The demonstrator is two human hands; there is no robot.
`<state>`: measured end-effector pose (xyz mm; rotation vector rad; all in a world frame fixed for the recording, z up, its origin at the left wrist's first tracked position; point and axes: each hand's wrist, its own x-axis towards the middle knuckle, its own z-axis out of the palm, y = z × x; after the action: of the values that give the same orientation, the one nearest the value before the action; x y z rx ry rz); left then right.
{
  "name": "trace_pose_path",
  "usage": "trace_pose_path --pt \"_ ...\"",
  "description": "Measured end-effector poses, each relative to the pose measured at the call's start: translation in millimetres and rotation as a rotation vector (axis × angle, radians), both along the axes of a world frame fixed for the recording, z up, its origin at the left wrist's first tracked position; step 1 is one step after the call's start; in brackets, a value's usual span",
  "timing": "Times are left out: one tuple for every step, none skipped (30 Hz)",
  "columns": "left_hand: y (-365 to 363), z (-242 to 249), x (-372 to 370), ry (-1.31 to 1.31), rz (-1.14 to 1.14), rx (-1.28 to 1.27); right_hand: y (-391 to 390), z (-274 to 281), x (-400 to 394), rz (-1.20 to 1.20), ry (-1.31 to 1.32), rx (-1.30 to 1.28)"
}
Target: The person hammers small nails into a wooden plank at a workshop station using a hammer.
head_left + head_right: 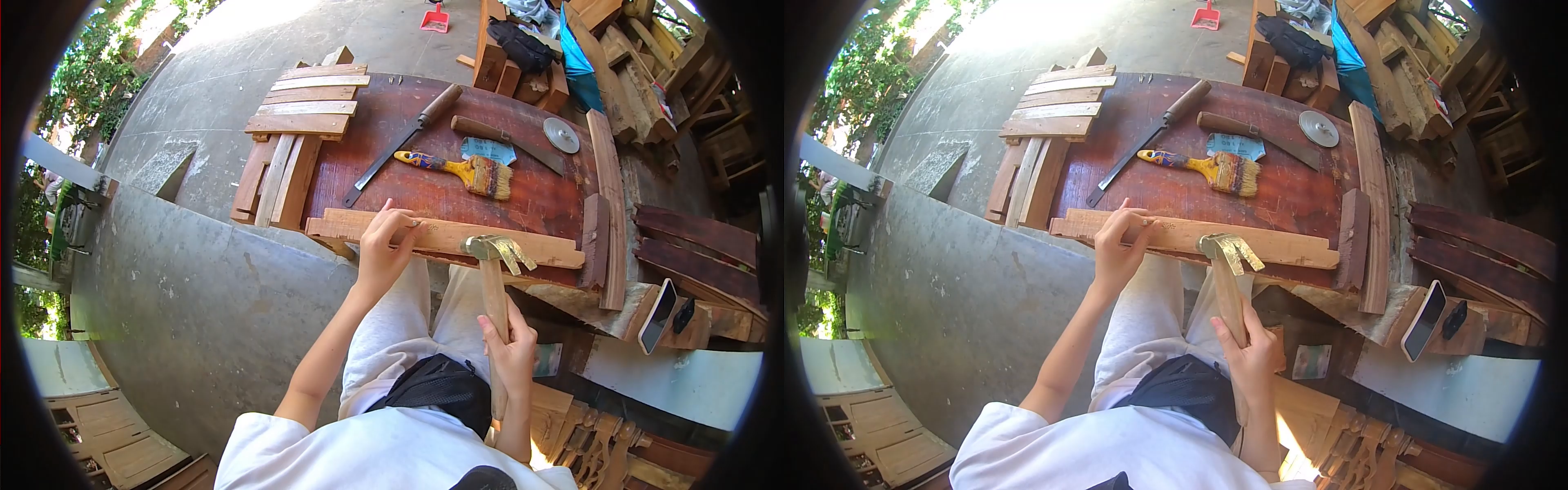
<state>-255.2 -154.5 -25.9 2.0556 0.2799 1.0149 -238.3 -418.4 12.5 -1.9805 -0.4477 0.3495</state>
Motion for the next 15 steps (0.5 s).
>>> trace_pose_path --pt "0 0 0 0.0 0.0 0.0 0 0 0 0.0 0.003 0.0" --pt "0 0 0 0.0 -0.001 0.005 0 1 0 0.0 0.003 0.0" --pt "-1 0 0 0.001 -0.002 0.01 0 1 0 0.004 -0.001 0.005" --pt "-1 1 0 0.001 -0.003 0.01 0 1 0 0.009 -0.004 0.009" --pt "-1 2 0 0.01 -0.008 0.02 1 3 1 0.008 -0.004 0.009" --pt "-2 3 0 0.018 -0.012 0.029 3 6 2 0.015 -0.028 0.007" --pt "-2 2 0 0.018 -0.013 0.029 5 10 3 0.022 -0.052 0.006" --pt "-2 1 0 0.009 -0.016 0.034 8 16 3 0.021 -0.052 0.005" --pt "-2 0 1 -0.001 -0.018 0.039 12 23 4 0.029 -0.09 0.023" --pt "-3 1 1 -0.001 -0.017 0.039 16 30 4 0.038 -0.127 0.041" --pt "-3 2 1 -0.002 -0.023 0.045 20 38 4 0.04 -0.128 0.043" --pt "-3 3 1 -0.002 -0.028 0.05 24 46 3 0.053 -0.169 0.045" --pt "-3 5 1 -0.003 -0.025 0.051 27 50 3 0.067 -0.212 0.046" --pt "-4 7 1 0.002 -0.043 0.062 30 48 4 0.069 -0.214 0.047" --pt "-5 8 1 0.006 -0.06 0.073 33 43 5 0.113 -0.314 0.078"
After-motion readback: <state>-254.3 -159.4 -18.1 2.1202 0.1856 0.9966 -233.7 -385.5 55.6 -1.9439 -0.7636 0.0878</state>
